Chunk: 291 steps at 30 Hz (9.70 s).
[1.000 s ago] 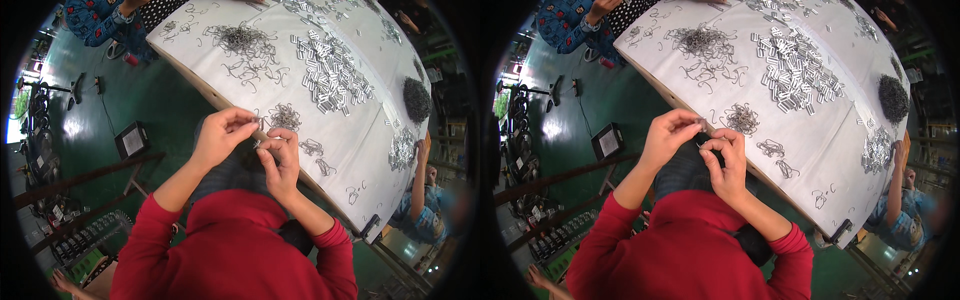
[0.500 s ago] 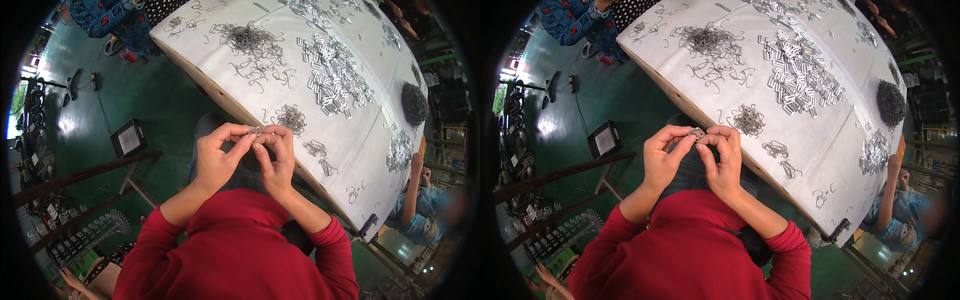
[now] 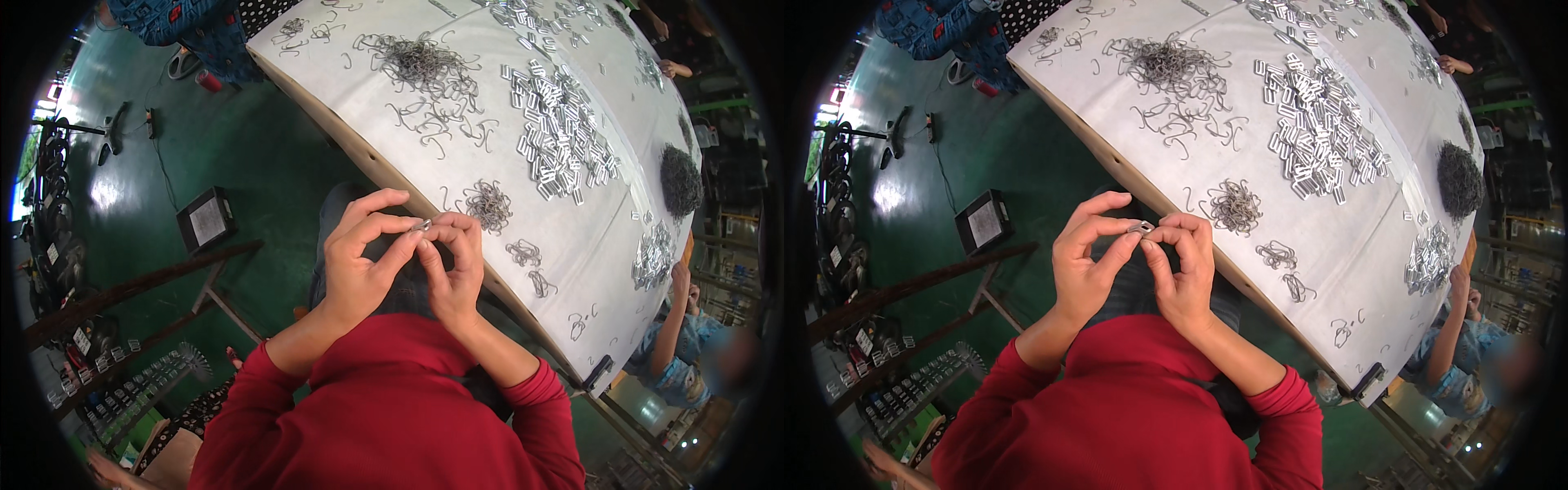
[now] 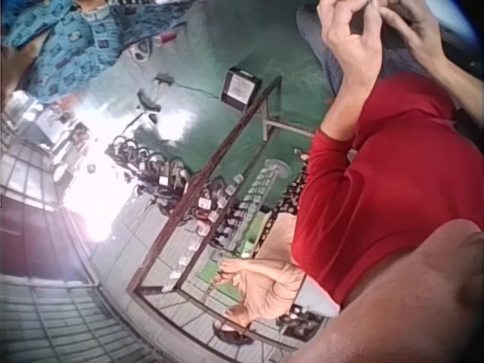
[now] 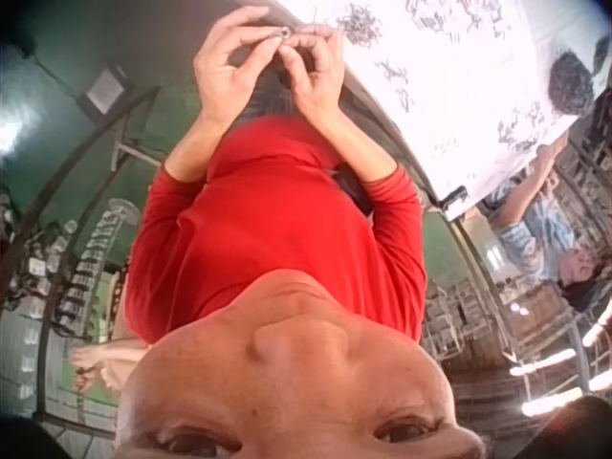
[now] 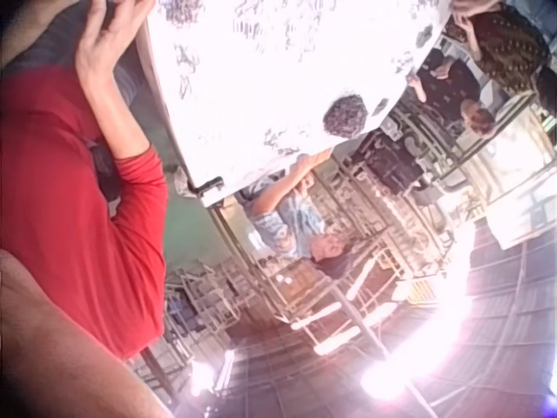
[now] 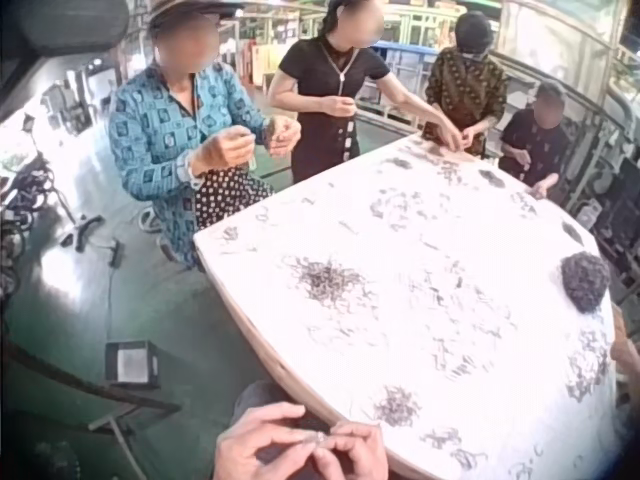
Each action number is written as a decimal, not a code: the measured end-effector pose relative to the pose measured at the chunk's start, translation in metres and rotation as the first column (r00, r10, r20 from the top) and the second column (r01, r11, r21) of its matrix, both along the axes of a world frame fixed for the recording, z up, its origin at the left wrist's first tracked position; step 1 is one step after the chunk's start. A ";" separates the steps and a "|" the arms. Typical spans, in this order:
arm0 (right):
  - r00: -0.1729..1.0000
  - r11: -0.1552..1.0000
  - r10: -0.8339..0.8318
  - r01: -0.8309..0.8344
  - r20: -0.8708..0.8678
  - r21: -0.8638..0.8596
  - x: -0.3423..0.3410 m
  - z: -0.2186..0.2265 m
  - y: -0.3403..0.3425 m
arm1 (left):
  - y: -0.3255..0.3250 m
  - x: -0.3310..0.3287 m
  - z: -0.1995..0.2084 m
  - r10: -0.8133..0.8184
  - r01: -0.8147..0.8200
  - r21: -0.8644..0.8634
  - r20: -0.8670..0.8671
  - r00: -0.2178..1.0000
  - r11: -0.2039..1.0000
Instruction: The person repeatedly picks up small metal hooks and rectangular metal pieces from a table, inserts the hooks into the pieces, and places the assembled units onto a nearby rack. The process is continuous and repetitive throughout the clip.
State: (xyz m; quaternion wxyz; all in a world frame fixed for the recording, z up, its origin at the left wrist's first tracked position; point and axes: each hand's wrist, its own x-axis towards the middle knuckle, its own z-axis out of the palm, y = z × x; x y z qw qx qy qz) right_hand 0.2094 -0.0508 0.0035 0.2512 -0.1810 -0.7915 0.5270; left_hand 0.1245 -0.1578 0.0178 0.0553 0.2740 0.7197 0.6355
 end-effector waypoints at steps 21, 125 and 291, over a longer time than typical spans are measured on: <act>0.963 0.615 0.003 -0.214 0.269 0.759 -0.128 -0.047 0.123 | -0.027 -0.017 -0.014 -0.011 0.012 -0.033 0.031 0.999 0.999; 0.997 0.999 0.007 -0.010 -0.082 -0.031 0.013 0.007 0.011 | 0.011 0.002 0.022 -0.127 0.135 -0.021 0.213 0.969 0.991; 0.875 0.839 -0.152 -0.131 0.459 0.528 -0.146 -0.031 0.190 | -0.013 -0.026 -0.002 -0.067 0.067 0.003 0.072 0.995 0.998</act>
